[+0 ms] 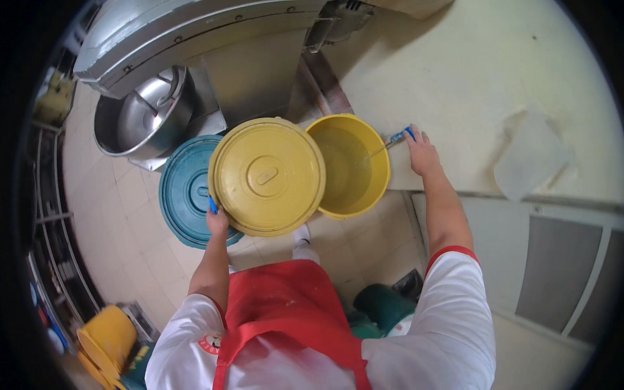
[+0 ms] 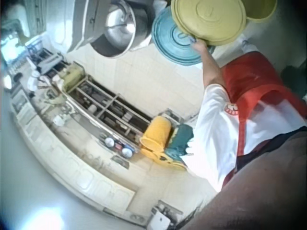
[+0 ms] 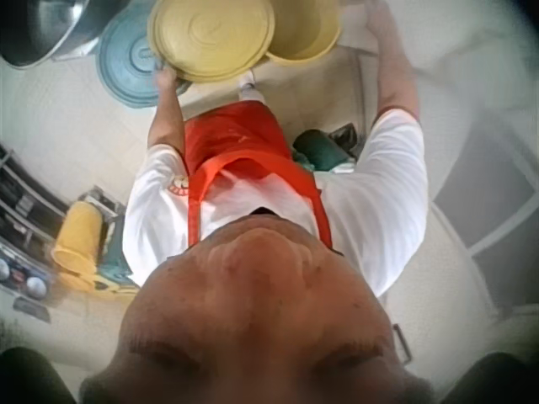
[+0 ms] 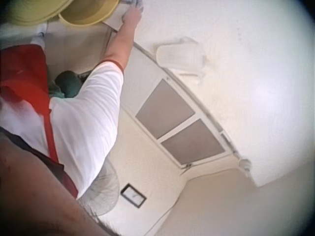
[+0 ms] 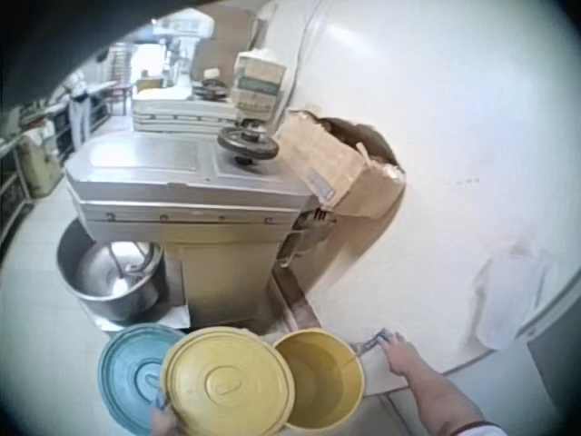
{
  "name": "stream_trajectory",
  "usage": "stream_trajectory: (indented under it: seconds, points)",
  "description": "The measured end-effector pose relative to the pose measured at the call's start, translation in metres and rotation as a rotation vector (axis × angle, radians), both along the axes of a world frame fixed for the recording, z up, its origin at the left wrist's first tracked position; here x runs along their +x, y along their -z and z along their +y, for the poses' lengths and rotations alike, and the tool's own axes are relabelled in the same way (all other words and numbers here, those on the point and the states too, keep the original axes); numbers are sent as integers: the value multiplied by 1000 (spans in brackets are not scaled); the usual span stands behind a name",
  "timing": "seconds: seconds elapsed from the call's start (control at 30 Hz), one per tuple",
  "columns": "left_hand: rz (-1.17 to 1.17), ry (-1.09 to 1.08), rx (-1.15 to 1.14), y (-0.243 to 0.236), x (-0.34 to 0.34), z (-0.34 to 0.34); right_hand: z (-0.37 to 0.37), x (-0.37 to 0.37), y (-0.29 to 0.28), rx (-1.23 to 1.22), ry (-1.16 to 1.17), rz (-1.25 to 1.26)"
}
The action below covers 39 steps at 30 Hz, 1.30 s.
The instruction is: The person cleans a workspace with a scraper, cuts a long strip of dough into smaller pieces using a knife, transfers water between buckets, and applies liquid to the dough pieces using a brush.
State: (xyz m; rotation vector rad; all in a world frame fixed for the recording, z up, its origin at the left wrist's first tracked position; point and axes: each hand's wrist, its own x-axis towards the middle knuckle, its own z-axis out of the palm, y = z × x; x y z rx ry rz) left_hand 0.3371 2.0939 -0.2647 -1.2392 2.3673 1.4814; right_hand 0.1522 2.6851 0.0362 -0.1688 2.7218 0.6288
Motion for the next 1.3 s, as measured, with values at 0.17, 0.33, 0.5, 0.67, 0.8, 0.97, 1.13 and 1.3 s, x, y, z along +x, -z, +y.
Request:
stream_trajectory:
  seconds: [0.17, 0.33, 0.5, 0.67, 0.8, 0.97, 1.13, 1.3]
  points:
    - [-52, -11, -148, -12, -6, 83, 85, -58, 42, 64, -270, -309]
    - [-23, -148, -167, -4, -8, 103, 99, -96, 42, 32, -574, -363]
    - [-19, -81, -123, -16, -24, 110, 104, -117, 47, 84, -577, -467]
    - [-119, -73, -197, -15, -20, 99, 68, -145, 6, 21, -811, -601]
    - [-138, -74, -153, -8, -20, 94, 68, -151, 3, 72, -945, -686]
    - [-185, -17, -145, -25, -37, 99, 123, -155, 50, 121, -922, -685]
    - [-156, -24, -180, -1, -19, 86, 70, -139, 26, 140, -990, -705]
    - [-107, -23, -150, 13, -23, 87, 98, -138, 32, 84, -875, -647]
